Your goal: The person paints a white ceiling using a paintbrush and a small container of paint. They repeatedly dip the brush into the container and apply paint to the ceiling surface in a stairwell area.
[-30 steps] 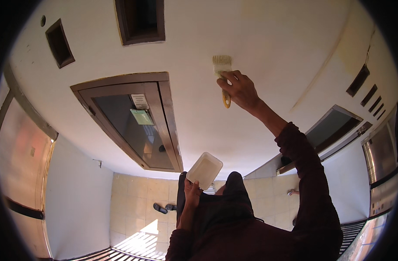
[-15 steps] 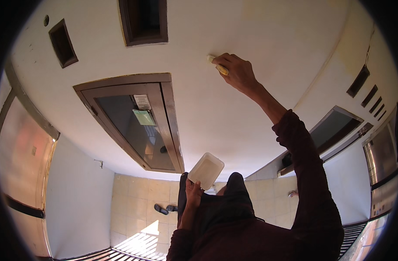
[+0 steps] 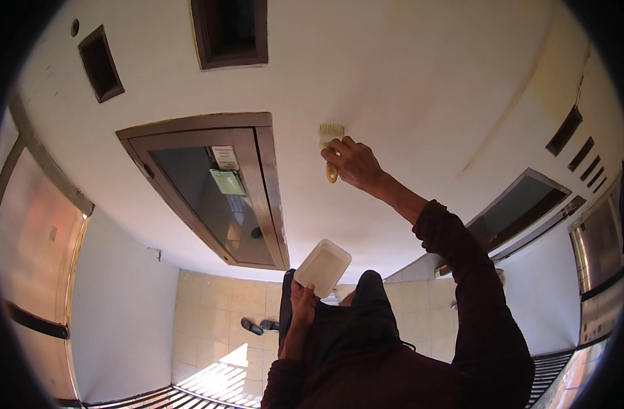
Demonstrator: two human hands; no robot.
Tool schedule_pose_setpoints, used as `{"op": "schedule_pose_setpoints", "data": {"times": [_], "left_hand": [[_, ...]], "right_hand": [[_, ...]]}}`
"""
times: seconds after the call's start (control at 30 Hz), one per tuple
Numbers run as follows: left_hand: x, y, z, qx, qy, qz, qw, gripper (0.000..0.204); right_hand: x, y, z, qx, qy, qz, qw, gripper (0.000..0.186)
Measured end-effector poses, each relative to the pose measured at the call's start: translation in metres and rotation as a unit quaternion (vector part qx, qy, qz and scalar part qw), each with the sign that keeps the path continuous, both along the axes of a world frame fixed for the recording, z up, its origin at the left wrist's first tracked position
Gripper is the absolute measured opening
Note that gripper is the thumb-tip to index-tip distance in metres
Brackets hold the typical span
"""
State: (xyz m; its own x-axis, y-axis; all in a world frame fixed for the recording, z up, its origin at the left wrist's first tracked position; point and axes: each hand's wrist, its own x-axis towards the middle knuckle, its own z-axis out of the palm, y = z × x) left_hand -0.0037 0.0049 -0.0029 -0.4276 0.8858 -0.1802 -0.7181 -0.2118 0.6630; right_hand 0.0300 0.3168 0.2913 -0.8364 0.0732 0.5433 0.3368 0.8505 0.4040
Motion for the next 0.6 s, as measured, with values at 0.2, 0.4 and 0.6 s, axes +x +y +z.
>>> {"op": "schedule_pose_setpoints", "data": {"times": [0.2,0.4,0.6], "left_hand": [[-0.004,0.001,-0.003,0.009,0.0,-0.008,1.0,0.057],[0.001,-0.002,-0.001,-0.002,0.002,-0.004,1.0,0.058],[0.002,-0.002,-0.004,0.01,0.008,-0.005,1.0,0.056]], "right_hand": [[-0.004,0.004,0.089,-0.061,0.076,0.004,0.995,0.028],[0.001,0.002,0.177,0.076,0.222,0.039,0.971,0.03],[0.025,0.015,0.087,0.096,0.12,0.012,0.988,0.032]]}}
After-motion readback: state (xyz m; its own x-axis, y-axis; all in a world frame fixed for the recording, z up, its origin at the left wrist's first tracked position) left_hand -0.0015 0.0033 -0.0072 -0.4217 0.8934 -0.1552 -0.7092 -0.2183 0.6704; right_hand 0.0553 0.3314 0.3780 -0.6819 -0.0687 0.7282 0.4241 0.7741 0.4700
